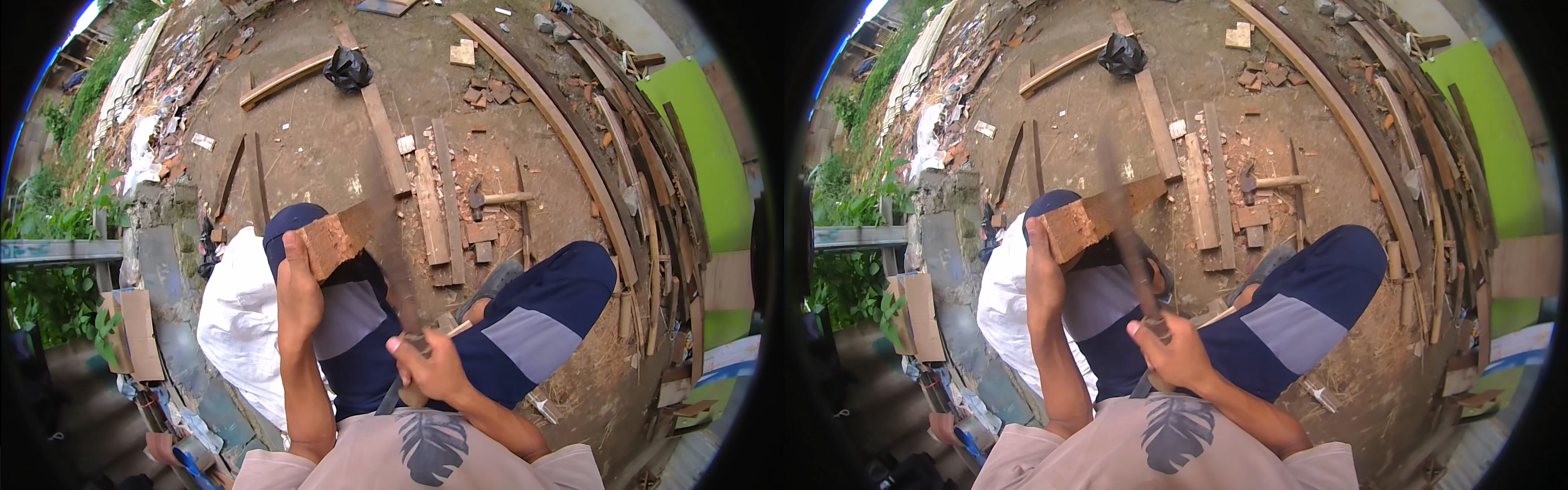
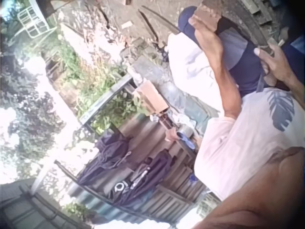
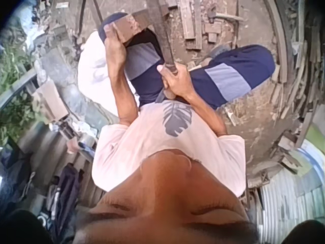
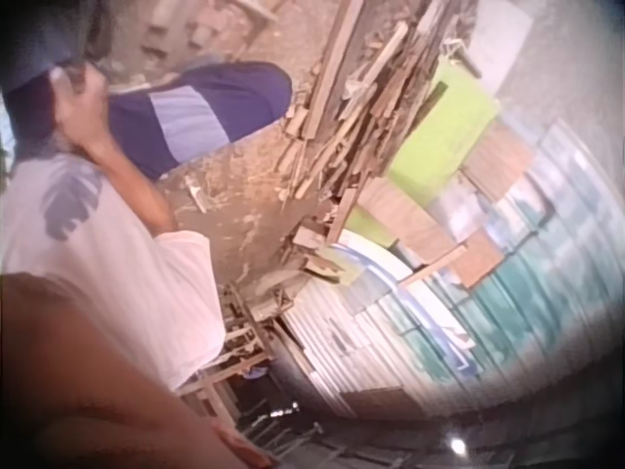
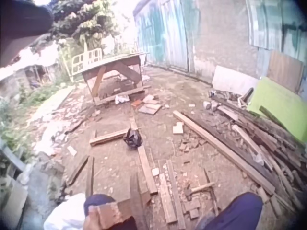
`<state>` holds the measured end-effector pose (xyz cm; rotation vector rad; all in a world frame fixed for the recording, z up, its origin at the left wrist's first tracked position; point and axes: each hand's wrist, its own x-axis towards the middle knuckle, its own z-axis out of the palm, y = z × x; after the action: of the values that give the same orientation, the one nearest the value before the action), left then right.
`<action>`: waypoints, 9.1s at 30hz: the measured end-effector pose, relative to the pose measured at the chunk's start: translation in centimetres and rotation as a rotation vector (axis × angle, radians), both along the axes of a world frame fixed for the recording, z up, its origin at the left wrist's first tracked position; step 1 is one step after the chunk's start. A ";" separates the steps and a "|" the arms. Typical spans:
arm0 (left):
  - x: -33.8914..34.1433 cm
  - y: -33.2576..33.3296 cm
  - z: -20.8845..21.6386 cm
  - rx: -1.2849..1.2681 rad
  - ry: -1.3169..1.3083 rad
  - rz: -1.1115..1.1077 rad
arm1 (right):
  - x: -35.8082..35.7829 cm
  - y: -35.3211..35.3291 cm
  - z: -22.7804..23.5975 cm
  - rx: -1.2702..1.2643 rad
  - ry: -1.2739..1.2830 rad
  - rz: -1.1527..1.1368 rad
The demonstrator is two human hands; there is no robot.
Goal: The person sits on the ground and uses a curved blade to shave and shape a small block of wood. They repeatedly hold the wood, scrape it with the blade, and inspect the surface, producing wood shavings.
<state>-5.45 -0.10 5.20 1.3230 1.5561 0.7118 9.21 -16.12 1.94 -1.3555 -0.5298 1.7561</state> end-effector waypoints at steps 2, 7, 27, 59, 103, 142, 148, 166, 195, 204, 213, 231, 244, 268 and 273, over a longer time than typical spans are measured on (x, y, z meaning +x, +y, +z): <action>0.0 -0.1 0.0 0.007 0.006 0.002 | -0.2 -0.1 -1.2 0.082 -0.046 -0.014; -0.4 -0.2 -0.5 -0.024 -0.023 0.017 | 0.6 -0.4 -1.2 0.053 -0.052 0.075; -0.1 0.1 -0.1 -0.003 0.013 0.000 | -0.8 -0.8 -2.1 0.106 -0.067 0.075; 0.1 0.3 -1.0 0.009 -0.011 0.062 | -0.3 -1.7 -1.6 0.016 0.018 0.161; 3.3 1.1 -1.4 0.017 -0.070 -0.056 | 4.6 -1.7 3.3 0.331 -0.703 -0.230; 1.6 -0.5 -1.3 0.247 -0.230 0.211 | 6.6 -1.6 -1.4 0.171 -0.424 -0.229; 2.2 -0.9 -5.3 0.656 0.000 0.364 | 9.4 1.0 -3.5 0.091 -0.566 -0.162; 1.2 2.8 -5.6 0.887 -0.273 0.177 | 7.1 1.8 -7.0 0.263 -0.732 -0.148; 8.0 -5.0 -3.4 0.392 -0.607 -0.373 | 7.4 1.6 -8.5 0.518 -0.094 -0.427; 9.9 -6.9 -2.2 0.395 -0.682 -0.258 | 6.0 3.3 -6.7 0.528 -0.128 -0.474; 10.8 -2.2 -4.1 0.439 -0.371 -0.084 | 6.1 5.4 -7.8 0.388 -0.264 -0.450; 11.5 -6.8 2.6 0.788 0.449 -0.387 | 4.1 6.4 -6.8 0.491 -0.431 -0.602; 10.4 -3.0 -0.5 0.766 0.308 -0.174 | 1.7 7.8 -2.8 0.510 -0.465 -0.596; 8.1 -4.0 -3.9 0.867 0.088 -0.170 | 2.5 6.1 -9.0 0.395 -0.370 -0.590; 8.9 -4.6 -4.1 0.885 0.050 -0.144 | 3.0 5.6 -10.0 0.340 -0.338 -0.523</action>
<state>3.41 -4.69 1.05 2.0680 1.1799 1.3654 12.20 -10.49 -8.09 -1.3929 -0.5629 0.9748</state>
